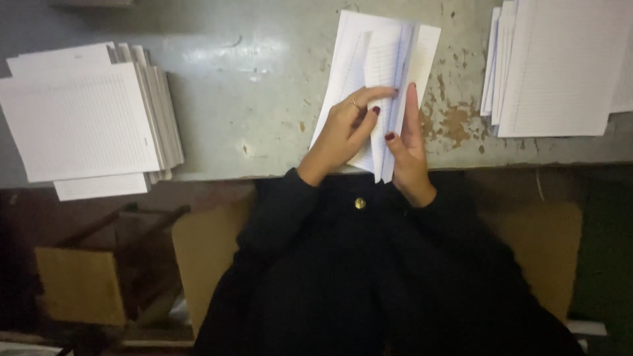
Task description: Organizing and sorting stacks of lined paper on a desk by flipping through pages and moving sheets between piles.
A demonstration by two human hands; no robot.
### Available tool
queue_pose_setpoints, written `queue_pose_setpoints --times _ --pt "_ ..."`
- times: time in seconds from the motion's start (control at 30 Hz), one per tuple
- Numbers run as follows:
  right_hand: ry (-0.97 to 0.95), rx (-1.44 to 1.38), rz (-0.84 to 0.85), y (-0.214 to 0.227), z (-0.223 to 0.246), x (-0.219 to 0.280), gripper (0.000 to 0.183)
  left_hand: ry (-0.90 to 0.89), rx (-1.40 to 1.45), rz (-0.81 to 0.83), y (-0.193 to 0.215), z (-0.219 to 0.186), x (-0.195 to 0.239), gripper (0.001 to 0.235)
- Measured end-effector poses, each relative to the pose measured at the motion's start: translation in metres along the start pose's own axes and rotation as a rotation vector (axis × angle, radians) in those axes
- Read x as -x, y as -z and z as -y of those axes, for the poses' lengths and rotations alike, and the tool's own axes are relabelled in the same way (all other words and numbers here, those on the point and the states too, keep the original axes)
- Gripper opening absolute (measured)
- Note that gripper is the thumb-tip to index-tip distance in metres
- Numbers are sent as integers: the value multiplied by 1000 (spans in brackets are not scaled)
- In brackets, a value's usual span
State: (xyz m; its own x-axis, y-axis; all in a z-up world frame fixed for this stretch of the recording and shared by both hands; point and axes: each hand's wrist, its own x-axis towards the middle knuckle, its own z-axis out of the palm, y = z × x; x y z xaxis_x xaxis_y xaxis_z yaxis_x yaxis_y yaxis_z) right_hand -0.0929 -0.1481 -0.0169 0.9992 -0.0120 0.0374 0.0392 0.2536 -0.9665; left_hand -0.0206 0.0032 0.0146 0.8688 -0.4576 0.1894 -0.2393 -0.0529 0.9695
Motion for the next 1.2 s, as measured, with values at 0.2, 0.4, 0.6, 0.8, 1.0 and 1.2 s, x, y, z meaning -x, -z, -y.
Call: queue_pose_setpoints --times 0.2,0.4,0.6,0.8,1.0,1.2 --pt "-27 -39 37 18 -16 0 79 20 97 20 -4 13 -3 41" --pt "-36 -19 35 23 -20 3 81 144 157 32 -5 12 -6 50" --pt "-46 -29 54 22 -22 1 80 143 193 48 -2 15 -6 48" --pt "-40 -68 50 24 -27 2 81 155 197 66 2 8 -10 47" --pt "-49 -76 57 27 -32 4 82 149 202 63 0 12 -10 47" --pt "-47 -94 62 24 -27 2 83 150 215 70 1 13 -10 46"
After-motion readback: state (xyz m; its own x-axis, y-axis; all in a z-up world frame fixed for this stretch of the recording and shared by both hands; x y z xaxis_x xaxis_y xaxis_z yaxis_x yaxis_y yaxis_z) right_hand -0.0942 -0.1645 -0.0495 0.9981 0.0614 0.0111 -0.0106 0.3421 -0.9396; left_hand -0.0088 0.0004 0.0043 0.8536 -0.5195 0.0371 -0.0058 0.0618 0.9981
